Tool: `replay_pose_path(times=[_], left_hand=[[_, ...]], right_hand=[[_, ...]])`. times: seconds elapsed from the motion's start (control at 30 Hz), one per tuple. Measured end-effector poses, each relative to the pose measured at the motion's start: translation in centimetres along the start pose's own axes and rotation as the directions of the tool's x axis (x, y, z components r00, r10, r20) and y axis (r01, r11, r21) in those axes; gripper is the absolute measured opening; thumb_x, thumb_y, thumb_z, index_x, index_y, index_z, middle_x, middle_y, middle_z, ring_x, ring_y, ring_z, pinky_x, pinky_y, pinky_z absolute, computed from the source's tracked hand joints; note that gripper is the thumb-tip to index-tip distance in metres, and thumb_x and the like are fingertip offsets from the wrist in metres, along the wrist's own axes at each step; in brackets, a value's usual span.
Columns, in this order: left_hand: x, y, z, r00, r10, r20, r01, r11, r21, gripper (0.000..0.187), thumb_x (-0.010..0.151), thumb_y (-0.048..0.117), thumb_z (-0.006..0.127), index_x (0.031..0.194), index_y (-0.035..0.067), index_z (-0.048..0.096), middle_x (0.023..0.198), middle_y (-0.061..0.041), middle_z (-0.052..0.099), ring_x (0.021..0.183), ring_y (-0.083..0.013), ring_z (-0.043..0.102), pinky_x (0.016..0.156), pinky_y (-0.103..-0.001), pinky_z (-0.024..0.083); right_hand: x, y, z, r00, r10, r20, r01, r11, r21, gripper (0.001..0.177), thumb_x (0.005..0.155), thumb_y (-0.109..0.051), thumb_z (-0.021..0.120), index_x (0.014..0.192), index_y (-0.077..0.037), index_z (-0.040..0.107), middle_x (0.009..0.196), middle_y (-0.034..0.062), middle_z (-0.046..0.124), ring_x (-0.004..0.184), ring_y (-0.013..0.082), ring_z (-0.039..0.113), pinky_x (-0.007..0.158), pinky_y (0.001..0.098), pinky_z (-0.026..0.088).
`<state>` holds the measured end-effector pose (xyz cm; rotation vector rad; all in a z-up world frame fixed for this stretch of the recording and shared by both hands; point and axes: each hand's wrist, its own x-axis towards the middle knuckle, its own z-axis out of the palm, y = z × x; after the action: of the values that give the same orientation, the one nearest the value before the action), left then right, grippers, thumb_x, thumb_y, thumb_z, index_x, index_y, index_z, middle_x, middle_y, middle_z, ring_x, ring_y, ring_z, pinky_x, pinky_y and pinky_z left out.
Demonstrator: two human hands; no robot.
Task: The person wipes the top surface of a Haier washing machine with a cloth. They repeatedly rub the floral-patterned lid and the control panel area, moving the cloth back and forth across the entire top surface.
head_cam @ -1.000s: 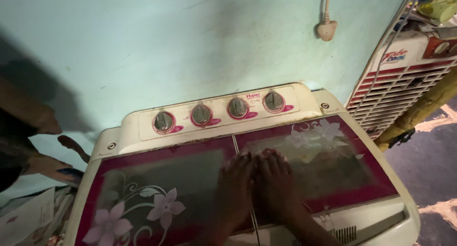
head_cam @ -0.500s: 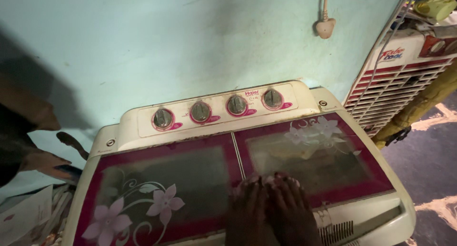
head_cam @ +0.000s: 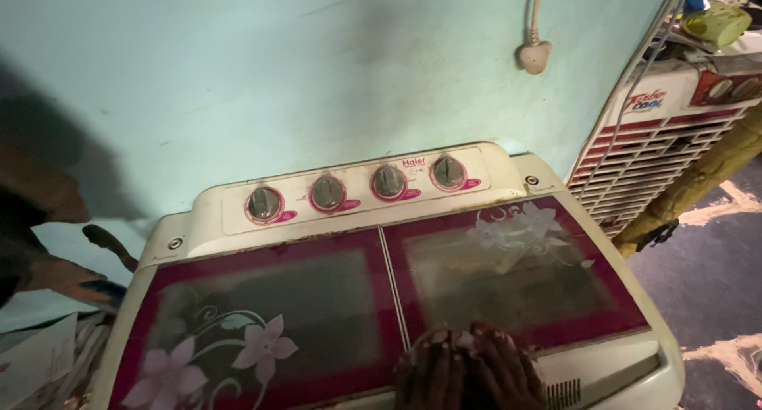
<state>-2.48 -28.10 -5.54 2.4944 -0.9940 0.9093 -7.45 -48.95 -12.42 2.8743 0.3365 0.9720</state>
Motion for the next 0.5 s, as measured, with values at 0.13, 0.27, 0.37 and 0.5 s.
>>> replay_pose_path(times=[0.13, 0.27, 0.37, 0.5], left_hand=[[0.6, 0.4, 0.1, 1.000, 0.005, -0.004, -0.006, 1.000, -0.015, 0.048, 0.106, 0.035, 0.052, 0.142, 0.004, 0.054, 0.151, -0.021, 0.050, 0.138, -0.0415, 0.049, 0.109, -0.065, 0.036], [2.2, 0.3, -0.1, 0.999, 0.022, -0.041, -0.020, 0.999, 0.044, 0.046, 0.108, 0.036, 0.050, 0.142, 0.005, 0.054, 0.150, -0.021, 0.052, 0.138, -0.0419, 0.050, 0.110, -0.066, 0.035], [4.3, -0.4, -1.4, 0.993, -0.018, 0.118, 0.021, 0.999, -0.024, 0.052, 0.103, 0.030, 0.053, 0.146, 0.000, 0.050, 0.152, -0.024, 0.047, 0.140, -0.0442, 0.046, 0.111, -0.063, 0.034], [8.5, -1.3, -3.2, 0.941, -0.111, 0.321, 0.164, 0.976, -0.143, 0.057, 0.095, 0.021, 0.057, 0.148, 0.003, 0.047, 0.158, -0.022, 0.041, 0.143, -0.0445, 0.039, 0.114, -0.061, 0.030]], right_hand=[[0.5, 1.2, 0.9, 0.997, 0.000, 0.083, -0.001, 1.000, 0.017, 0.057, 0.098, -0.038, 0.044, 0.148, -0.012, 0.046, 0.160, 0.0141, 0.037, 0.150, 0.0332, 0.028, 0.121, 0.0567, 0.013], [5.2, 0.4, -3.3, 0.994, 0.098, 0.046, -0.102, 0.988, 0.115, 0.063, 0.090, -0.045, 0.053, 0.146, -0.018, 0.046, 0.156, 0.0122, 0.039, 0.148, 0.0303, 0.032, 0.120, 0.0556, 0.016], [9.8, 0.5, -6.4, 0.973, 0.147, 0.177, -0.174, 0.973, 0.152, 0.069, 0.084, -0.045, 0.060, 0.146, -0.017, 0.048, 0.157, 0.0133, 0.040, 0.147, 0.0346, 0.033, 0.114, 0.0577, 0.019], [14.1, 1.5, -8.6, 0.984, 0.063, 0.167, -0.094, 0.978, 0.185, 0.061, 0.088, -0.038, 0.059, 0.143, -0.013, 0.048, 0.155, 0.0136, 0.040, 0.145, 0.0342, 0.034, 0.112, 0.0593, 0.025]])
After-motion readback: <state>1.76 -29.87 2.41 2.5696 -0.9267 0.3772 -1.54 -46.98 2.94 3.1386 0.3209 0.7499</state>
